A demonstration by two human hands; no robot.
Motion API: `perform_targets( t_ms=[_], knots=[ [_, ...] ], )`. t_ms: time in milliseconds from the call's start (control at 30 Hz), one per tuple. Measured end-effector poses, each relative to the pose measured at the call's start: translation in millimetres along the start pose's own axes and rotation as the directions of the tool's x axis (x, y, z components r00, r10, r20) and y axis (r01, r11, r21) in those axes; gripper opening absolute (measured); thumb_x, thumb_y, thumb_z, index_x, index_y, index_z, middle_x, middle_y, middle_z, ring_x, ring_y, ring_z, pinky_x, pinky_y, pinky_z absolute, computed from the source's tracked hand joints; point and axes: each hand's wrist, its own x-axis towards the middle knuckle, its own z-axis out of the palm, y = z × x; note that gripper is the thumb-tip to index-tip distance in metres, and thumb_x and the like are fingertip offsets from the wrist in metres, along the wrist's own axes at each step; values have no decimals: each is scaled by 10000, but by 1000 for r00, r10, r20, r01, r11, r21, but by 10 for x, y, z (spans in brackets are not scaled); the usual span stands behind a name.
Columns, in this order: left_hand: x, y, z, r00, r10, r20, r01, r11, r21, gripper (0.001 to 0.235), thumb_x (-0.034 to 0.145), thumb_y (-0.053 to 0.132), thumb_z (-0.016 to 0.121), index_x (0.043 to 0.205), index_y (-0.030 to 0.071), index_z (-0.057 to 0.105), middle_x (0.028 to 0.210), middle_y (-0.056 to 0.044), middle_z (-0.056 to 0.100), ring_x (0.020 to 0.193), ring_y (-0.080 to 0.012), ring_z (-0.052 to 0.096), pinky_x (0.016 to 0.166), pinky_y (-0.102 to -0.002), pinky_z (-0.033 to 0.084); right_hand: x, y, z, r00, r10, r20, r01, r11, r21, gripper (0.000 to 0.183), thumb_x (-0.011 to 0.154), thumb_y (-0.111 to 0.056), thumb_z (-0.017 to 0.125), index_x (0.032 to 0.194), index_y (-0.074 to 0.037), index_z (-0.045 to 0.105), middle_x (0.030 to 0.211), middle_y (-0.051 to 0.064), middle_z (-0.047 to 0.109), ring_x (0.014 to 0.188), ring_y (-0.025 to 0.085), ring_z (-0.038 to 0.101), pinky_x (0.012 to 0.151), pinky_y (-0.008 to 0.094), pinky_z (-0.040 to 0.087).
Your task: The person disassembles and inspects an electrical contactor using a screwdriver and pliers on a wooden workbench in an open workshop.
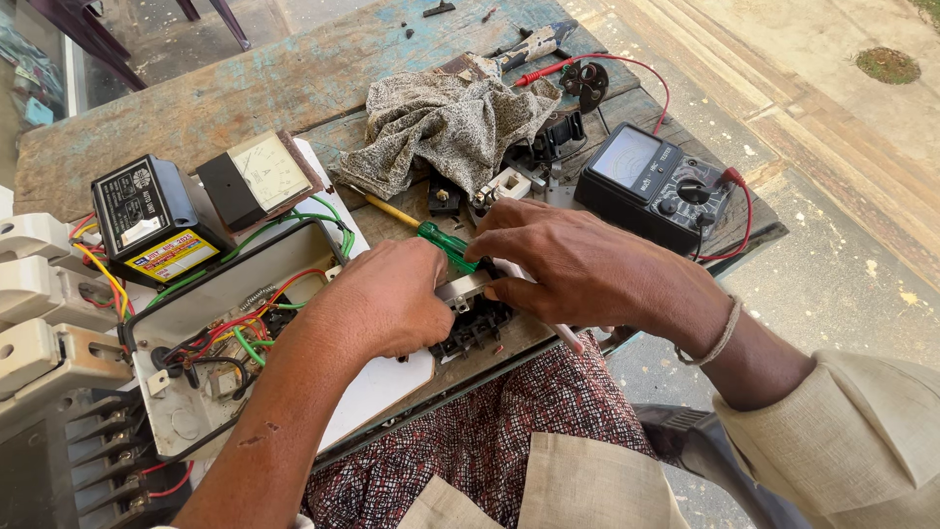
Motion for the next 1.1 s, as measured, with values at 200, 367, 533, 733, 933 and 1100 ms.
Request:
perform_targets(
  t_ms=[200, 367, 533, 733, 933, 1100],
  knots=[
    [25, 26, 43, 999, 21, -34, -19, 998, 67, 243, 778, 67, 644, 980, -36, 730, 965, -252, 756, 930, -343, 755, 911, -463, 591, 10, 17, 25, 994, -91, -58, 91, 996, 5, 303, 958, -241, 643, 1158, -32, 733, 1187, 141, 686, 1038, 270, 675, 891, 412, 545],
    [58, 15, 104, 997, 12, -80, -5, 996, 84, 229, 779, 76, 667, 969, -20, 751, 1021, -249, 734, 985, -369, 733, 954, -474, 562, -1, 13, 16, 999, -43, -30, 44, 999, 12, 292, 941, -237, 649, 1151, -61, 750, 1140, 118, 700, 1010, 259, 681, 874, 402, 551],
    [80, -5, 150, 992, 27, -120, -18, 997, 72, 233, 786, 100, 672, 978, -6, 750, 1054, -248, 726, 1016, -380, 719, 974, -485, 546, 11, 3, 33, 998, -41, -37, 41, 999, 12, 278, 940, -230, 656, 1145, -75, 761, 1152, 117, 701, 1005, 252, 683, 867, 396, 550],
    [75, -12, 187, 986, 32, -165, -22, 998, 63, 230, 790, 115, 678, 977, -1, 744, 1057, -257, 721, 1023, -393, 709, 978, -495, 539, 16, 18, 42, 997, -55, -46, 55, 998, -3, 273, 934, -230, 664, 1131, -70, 766, 1144, 121, 705, 1007, 255, 680, 870, 406, 545],
    [76, -1, 178, 992, 15, -128, -6, 998, 69, 210, 785, 88, 673, 957, -8, 747, 1031, -246, 737, 982, -366, 740, 985, -484, 548, 27, 28, 37, 999, -39, -17, 39, 999, -5, 271, 939, -241, 661, 1131, -82, 766, 1105, 105, 712, 984, 246, 684, 858, 403, 548],
    [85, -9, 175, 990, 50, -129, -39, 995, 93, 205, 776, 77, 665, 943, -13, 743, 1008, -242, 740, 971, -358, 738, 986, -484, 544, 22, 40, 45, 995, -85, -54, 85, 996, -7, 266, 938, -235, 669, 1123, -70, 765, 1108, 109, 711, 974, 249, 690, 846, 399, 554]
  ],
)
